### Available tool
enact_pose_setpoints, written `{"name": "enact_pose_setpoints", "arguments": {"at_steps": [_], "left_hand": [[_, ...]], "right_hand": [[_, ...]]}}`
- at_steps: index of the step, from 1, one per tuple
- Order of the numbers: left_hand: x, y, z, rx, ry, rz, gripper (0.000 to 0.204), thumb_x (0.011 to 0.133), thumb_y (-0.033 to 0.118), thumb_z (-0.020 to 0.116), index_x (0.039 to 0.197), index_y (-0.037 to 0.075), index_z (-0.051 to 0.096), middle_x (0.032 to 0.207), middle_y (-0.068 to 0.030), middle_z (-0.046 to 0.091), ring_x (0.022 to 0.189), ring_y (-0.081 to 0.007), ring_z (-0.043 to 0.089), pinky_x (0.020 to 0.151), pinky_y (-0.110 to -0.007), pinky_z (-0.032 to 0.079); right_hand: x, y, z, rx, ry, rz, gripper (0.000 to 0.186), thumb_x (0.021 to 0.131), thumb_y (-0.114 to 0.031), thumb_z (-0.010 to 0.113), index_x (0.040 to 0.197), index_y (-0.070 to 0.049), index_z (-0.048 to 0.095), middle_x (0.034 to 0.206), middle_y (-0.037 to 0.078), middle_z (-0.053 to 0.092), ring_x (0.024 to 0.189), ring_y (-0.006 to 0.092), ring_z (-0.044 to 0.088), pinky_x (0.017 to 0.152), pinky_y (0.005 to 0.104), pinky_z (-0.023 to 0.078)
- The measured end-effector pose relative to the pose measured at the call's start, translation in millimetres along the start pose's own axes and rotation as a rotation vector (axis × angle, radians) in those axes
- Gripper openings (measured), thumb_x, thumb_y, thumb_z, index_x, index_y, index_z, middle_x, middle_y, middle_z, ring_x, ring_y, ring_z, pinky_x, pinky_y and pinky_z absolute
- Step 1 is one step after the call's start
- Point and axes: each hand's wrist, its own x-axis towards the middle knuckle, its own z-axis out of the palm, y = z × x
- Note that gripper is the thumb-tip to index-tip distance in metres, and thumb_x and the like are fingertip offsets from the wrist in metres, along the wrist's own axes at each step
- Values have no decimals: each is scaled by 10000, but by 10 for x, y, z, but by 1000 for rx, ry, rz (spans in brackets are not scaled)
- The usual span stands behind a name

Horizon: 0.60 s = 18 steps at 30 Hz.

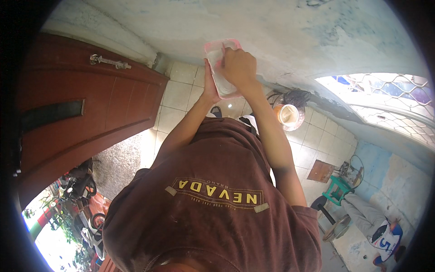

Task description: The person patches a wall by applying a white substance from a container onto the surface using a red putty knife.

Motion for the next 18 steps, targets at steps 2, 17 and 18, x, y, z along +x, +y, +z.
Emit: {"name": "enact_pose_setpoints", "arguments": {"at_steps": [2,17,18], "left_hand": [[12,-5,0,26,26,18,1003,925,903,221,1649,211,288,1637,-114,407,1494,-337,429,1180,-611,404],[-74,46,-64,-229,-107,-56,969,946,875,265,1658,218,274,1659,-117,376,1491,-373,426,1164,-684,382],[-93,78,-44,-326,-280,-68,928,968,847,266,1654,223,286,1664,-115,369,1495,-356,424,1174,-649,393]], "right_hand": [[-24,-66,108,3,8,-37,276,876,-288,668,909,-23,737,797,208,731,758,380,742,697,486,595],[1,256,195,0,33,-250,304,947,-292,607,884,-24,734,775,242,713,706,413,727,639,517,582],[43,260,142,-11,15,-179,299,940,-293,611,895,-25,736,791,249,715,722,415,729,653,519,584]]}}
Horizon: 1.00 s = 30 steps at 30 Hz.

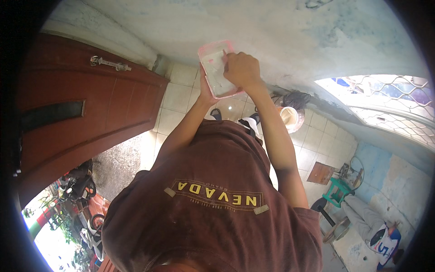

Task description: The person patches a wall by applying a white substance from a container onto the surface using a red putty knife.

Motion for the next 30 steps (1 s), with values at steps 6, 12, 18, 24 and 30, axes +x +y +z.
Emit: {"name": "enact_pose_setpoints", "arguments": {"at_steps": [6,12,18,24,30], "left_hand": [[115,-116,53,341,361,143,931,961,854,275,1649,226,302,1651,-104,396,1498,-357,422,1176,-637,397],[24,12,58,21,39,-1,907,978,839,268,1641,223,314,1637,-110,415,1479,-331,455,1169,-564,437],[70,-73,140,304,393,128,1012,938,894,208,1611,153,352,1582,-141,462,1422,-335,518,1129,-551,491],[5,14,65,24,-60,37,938,984,836,240,1639,167,312,1620,-119,434,1476,-315,458,1183,-551,426],[-17,-40,58,197,253,64,959,970,854,228,1630,164,322,1593,-122,462,1441,-315,499,1165,-530,455]], "right_hand": [[71,-309,-51,29,-42,106,310,896,-316,652,968,-28,739,839,243,731,787,431,731,703,518,593],[-61,-91,-144,-39,-116,134,280,907,-301,649,971,-44,739,815,229,728,779,429,727,703,519,588],[-62,-315,-87,2,-30,48,244,897,-263,660,967,-43,738,788,225,723,751,415,729,674,516,582],[-135,-122,-261,-25,-40,140,261,904,-275,647,977,-41,738,798,238,724,752,422,729,672,535,579],[-203,-342,-141,18,-58,62,260,905,-268,656,999,-42,745,797,230,727,742,420,731,670,532,582]]}}
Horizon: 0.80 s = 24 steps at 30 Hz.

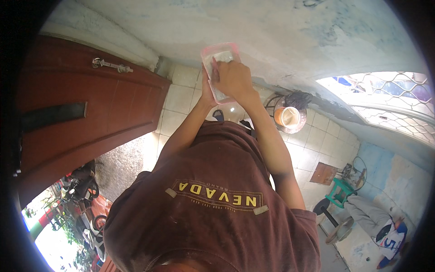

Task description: The person patches a wall by applying a white substance from a container onto the surface using a red putty knife.

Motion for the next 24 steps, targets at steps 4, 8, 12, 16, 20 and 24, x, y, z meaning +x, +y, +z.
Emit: {"name": "enact_pose_setpoints", "arguments": {"at_steps": [4,8,12,16,20,24], "left_hand": [[-3,10,-5,-71,-71,11,918,993,827,231,1627,172,342,1610,-125,447,1467,-308,469,1185,-527,430],[42,-49,61,69,61,25,946,969,852,245,1623,175,347,1603,-121,452,1455,-322,481,1175,-561,433],[20,-2,-12,-50,-22,-5,946,964,854,249,1631,187,329,1611,-111,443,1458,-328,476,1174,-587,429],[-27,48,25,-81,-123,-42,930,968,842,273,1633,195,333,1625,-115,432,1470,-351,460,1178,-626,406],[12,6,53,100,108,8,985,948,881,235,1612,164,355,1557,-132,496,1416,-336,522,1155,-565,460],[-12,42,-104,-51,-28,-14,927,973,836,283,1637,191,330,1630,-117,427,1469,-351,463,1183,-602,410]], "right_hand": [[-9,173,-4,19,22,69,250,891,-260,657,933,-28,739,800,201,729,760,390,736,703,496,596],[85,62,16,0,73,110,256,911,-263,645,956,-30,741,823,234,728,759,414,731,688,519,587],[-2,180,86,-39,-10,-8,239,898,-248,651,948,-30,735,796,239,723,725,416,724,643,510,581],[121,188,-99,0,50,86,248,869,-252,654,927,-22,727,801,242,719,781,427,727,691,530,580],[93,-43,76,57,61,37,240,873,-246,657,934,-30,741,792,239,718,779,425,729,711,532,584],[-14,62,48,40,-42,58,239,880,-244,654,944,-32,745,802,245,719,767,428,729,709,529,589]]}}
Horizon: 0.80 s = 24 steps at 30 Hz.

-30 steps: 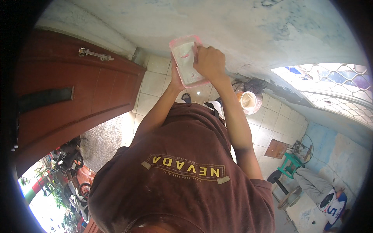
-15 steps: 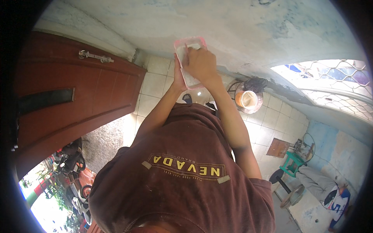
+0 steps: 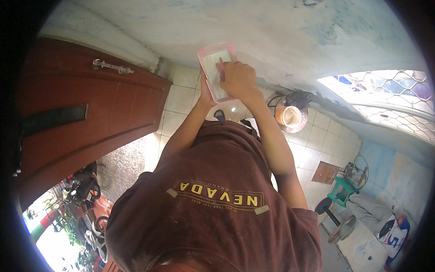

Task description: The person patches a wall by applying a white substance from a container onto the surface using a red putty knife.

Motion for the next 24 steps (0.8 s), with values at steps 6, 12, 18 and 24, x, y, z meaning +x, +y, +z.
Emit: {"name": "enact_pose_setpoints", "arguments": {"at_steps": [6,12,18,24], "left_hand": [[39,-48,191,143,101,41,951,965,852,265,1635,181,328,1624,-128,429,1460,-345,474,1182,-578,421],[0,48,82,-85,-157,-6,941,971,841,283,1644,183,308,1633,-127,418,1469,-344,462,1171,-597,428],[62,-58,101,188,81,35,964,960,860,265,1644,182,307,1635,-129,414,1461,-340,472,1188,-580,416],[44,5,34,-9,-38,-4,946,974,848,223,1641,183,319,1633,-123,421,1468,-314,470,1198,-530,421]], "right_hand": [[135,-81,-31,-44,121,26,231,892,-236,650,956,-37,748,805,240,722,748,420,731,690,523,588],[66,63,-138,-39,61,-15,238,885,-255,660,900,-31,739,786,224,724,749,407,734,683,513,592],[164,-121,-147,-19,119,72,265,910,-282,638,905,-37,739,786,232,724,731,434,729,691,529,591],[68,37,-94,-53,-8,-6,278,906,-296,645,941,-36,735,842,243,733,765,432,733,699,525,591]]}}
